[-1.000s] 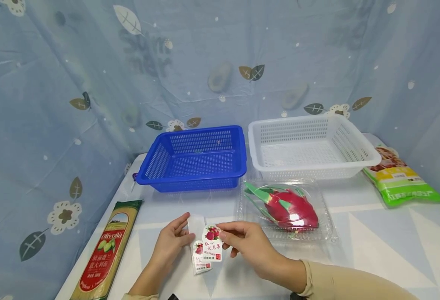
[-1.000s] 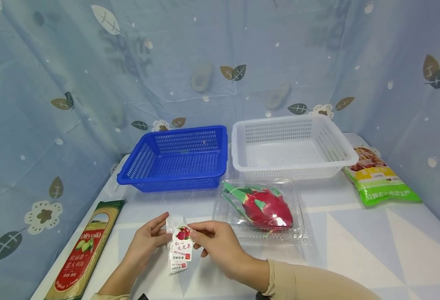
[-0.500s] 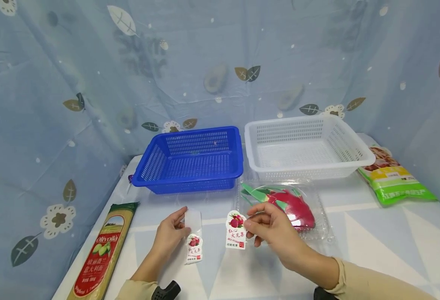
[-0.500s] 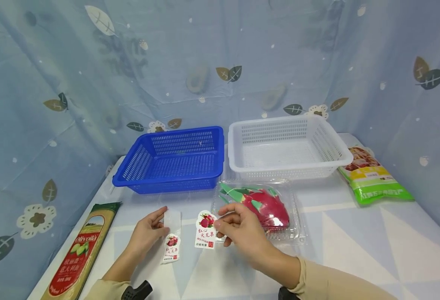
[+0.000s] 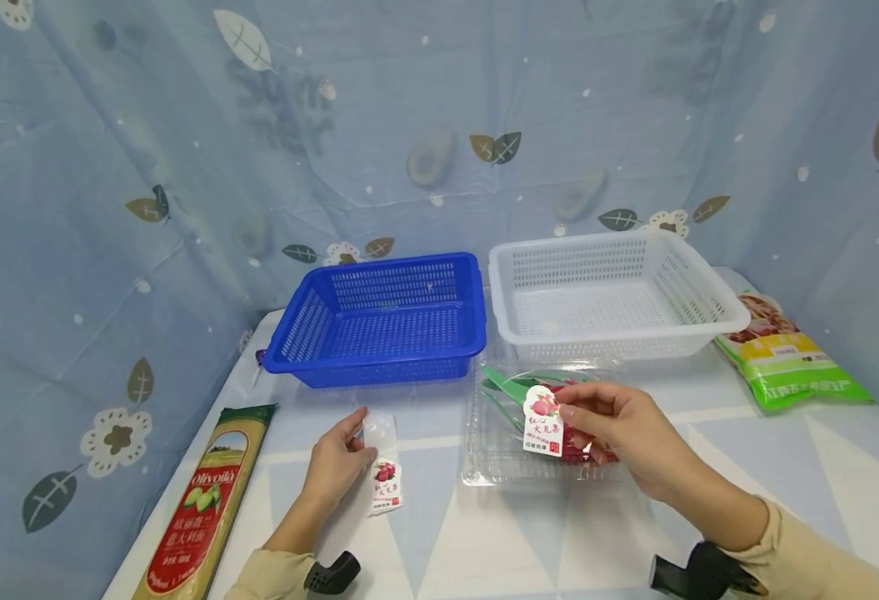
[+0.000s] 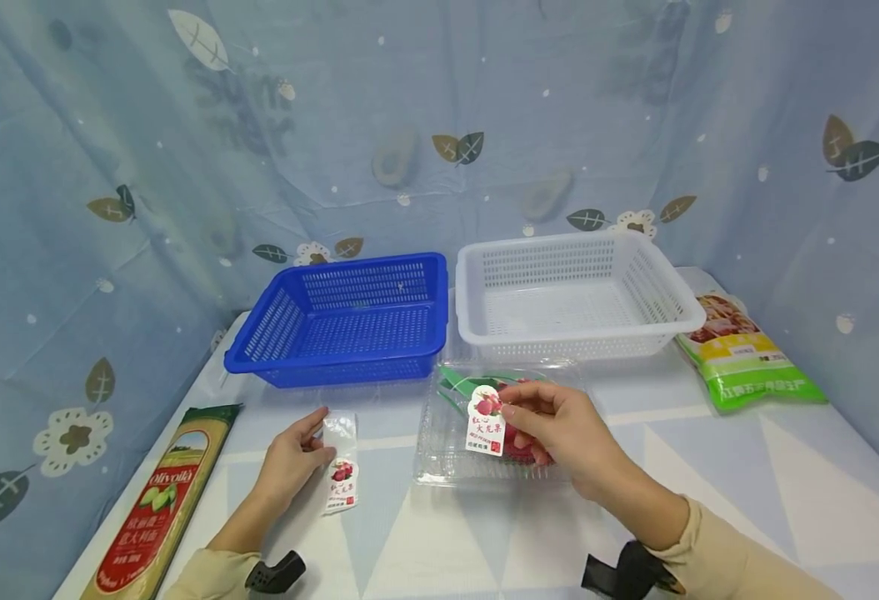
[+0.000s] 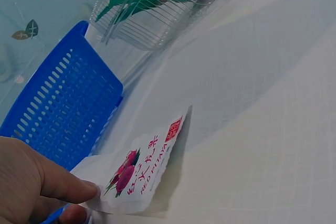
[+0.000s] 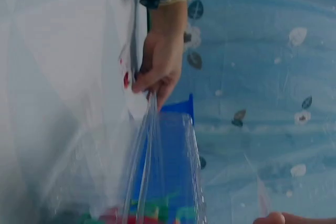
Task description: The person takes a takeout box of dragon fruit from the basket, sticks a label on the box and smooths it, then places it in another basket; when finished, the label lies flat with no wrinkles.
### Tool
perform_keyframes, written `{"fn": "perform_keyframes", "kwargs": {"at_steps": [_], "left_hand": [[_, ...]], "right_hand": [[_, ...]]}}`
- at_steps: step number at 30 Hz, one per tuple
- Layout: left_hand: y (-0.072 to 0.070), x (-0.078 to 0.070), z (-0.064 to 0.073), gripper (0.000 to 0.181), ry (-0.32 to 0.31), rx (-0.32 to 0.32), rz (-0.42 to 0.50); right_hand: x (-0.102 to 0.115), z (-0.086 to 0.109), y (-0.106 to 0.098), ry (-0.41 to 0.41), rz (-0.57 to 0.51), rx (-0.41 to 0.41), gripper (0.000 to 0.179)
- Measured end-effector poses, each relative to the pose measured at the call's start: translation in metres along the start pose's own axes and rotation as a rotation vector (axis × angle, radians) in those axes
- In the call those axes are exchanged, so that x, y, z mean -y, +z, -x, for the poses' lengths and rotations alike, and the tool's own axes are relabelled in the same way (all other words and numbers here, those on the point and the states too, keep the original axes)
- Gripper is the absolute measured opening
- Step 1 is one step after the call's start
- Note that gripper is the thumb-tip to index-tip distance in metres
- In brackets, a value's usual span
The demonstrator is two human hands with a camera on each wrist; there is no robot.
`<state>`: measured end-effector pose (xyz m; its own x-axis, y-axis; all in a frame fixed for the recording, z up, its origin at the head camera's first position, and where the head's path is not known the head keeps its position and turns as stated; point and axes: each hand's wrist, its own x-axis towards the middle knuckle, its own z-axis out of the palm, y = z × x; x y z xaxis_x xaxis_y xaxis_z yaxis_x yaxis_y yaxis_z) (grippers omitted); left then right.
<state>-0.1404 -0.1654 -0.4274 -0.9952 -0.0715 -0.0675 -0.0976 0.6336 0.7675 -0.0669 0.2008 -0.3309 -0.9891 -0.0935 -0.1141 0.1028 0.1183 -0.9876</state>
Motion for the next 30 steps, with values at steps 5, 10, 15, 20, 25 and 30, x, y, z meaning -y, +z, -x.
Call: {"fn": "perform_keyframes", "kwargs": {"at_steps": [5, 10, 15, 20, 25, 30], "left_hand": [[0.001, -0.001, -0.002, 0.068, 0.030, 0.015, -0.035], [0.000, -0.003, -0.003, 0.069, 0.060, 0.050, -0.107], [-0.002, -0.007, -0.003, 0.071, 0.073, 0.098, -0.192], [-0.005, -0.010, -0.004, 0.071, 0.106, 0.125, -0.232], [-0.007, -0.012, 0.000, 0.068, 0.123, 0.162, -0.256], [-0.012, -0.026, 0.003, 0.064, 0.122, 0.128, -0.213]], "right_hand": [[0.000, -0.009, -0.018, 0.015, 0.052, 0.036, 0.039], [0.000, -0.016, -0.032, 0.027, 0.124, 0.045, 0.044], [-0.002, -0.021, -0.037, 0.042, 0.150, 0.065, 0.047], [-0.003, -0.024, -0.039, 0.042, 0.143, 0.076, 0.048], [-0.004, -0.026, -0.040, 0.041, 0.137, 0.090, 0.048], [-0.003, -0.029, -0.040, 0.039, 0.145, 0.095, 0.047]]}}
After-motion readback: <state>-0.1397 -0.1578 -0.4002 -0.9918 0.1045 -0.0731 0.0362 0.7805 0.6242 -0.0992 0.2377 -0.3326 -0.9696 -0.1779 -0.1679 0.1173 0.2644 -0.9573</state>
